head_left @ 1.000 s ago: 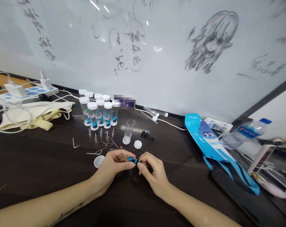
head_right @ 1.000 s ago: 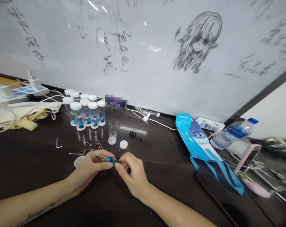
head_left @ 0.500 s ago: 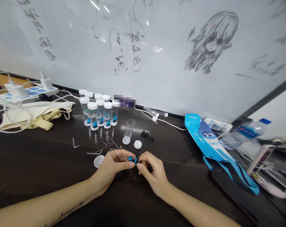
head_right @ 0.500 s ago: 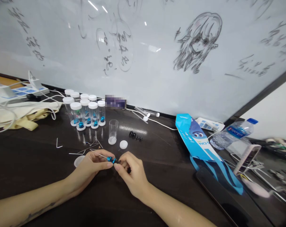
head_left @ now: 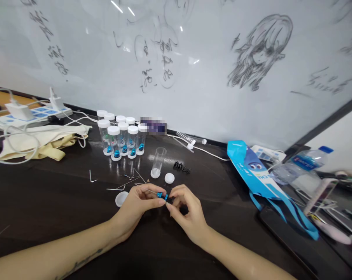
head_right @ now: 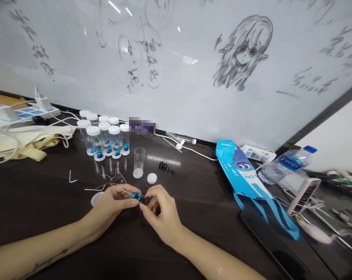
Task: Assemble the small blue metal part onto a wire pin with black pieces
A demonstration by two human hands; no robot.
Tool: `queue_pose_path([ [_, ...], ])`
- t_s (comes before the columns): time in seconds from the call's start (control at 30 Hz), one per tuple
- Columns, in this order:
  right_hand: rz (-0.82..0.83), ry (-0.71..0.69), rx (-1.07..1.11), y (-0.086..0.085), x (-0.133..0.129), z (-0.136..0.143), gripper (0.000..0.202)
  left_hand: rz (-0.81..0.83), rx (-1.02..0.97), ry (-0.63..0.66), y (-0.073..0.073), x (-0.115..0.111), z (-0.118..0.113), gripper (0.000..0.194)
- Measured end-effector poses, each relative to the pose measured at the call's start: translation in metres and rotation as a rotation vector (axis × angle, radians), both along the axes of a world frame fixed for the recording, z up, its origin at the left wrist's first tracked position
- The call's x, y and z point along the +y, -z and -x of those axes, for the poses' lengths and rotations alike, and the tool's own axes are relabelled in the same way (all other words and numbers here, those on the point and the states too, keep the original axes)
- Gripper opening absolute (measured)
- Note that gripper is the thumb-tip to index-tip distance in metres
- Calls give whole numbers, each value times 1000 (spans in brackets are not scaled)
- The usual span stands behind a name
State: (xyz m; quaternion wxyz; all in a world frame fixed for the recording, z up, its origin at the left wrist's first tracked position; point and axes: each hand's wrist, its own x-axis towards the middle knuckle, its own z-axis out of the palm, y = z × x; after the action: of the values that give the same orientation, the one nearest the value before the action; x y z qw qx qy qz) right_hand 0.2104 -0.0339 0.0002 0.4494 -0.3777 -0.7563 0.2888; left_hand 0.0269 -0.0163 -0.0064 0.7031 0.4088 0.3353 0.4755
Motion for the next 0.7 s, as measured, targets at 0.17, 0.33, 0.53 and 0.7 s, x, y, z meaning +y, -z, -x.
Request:
queue_pose_path([
  [0.17,28,-5,-59,-7,0,-1,15,-4,-6,20,0,-1,0,21],
  [0.33,31,-9,-104,-8,0,-2,29,1,-3,6,-1,-1,0,22],
  [0.53,-6,-3,-24,-2,-2,1,8,1,12,-11,-3,0,0,21],
  [0.7,25,-18,-33,-2,-2,0,8,-10,31,-6,-2,-1,0,21],
])
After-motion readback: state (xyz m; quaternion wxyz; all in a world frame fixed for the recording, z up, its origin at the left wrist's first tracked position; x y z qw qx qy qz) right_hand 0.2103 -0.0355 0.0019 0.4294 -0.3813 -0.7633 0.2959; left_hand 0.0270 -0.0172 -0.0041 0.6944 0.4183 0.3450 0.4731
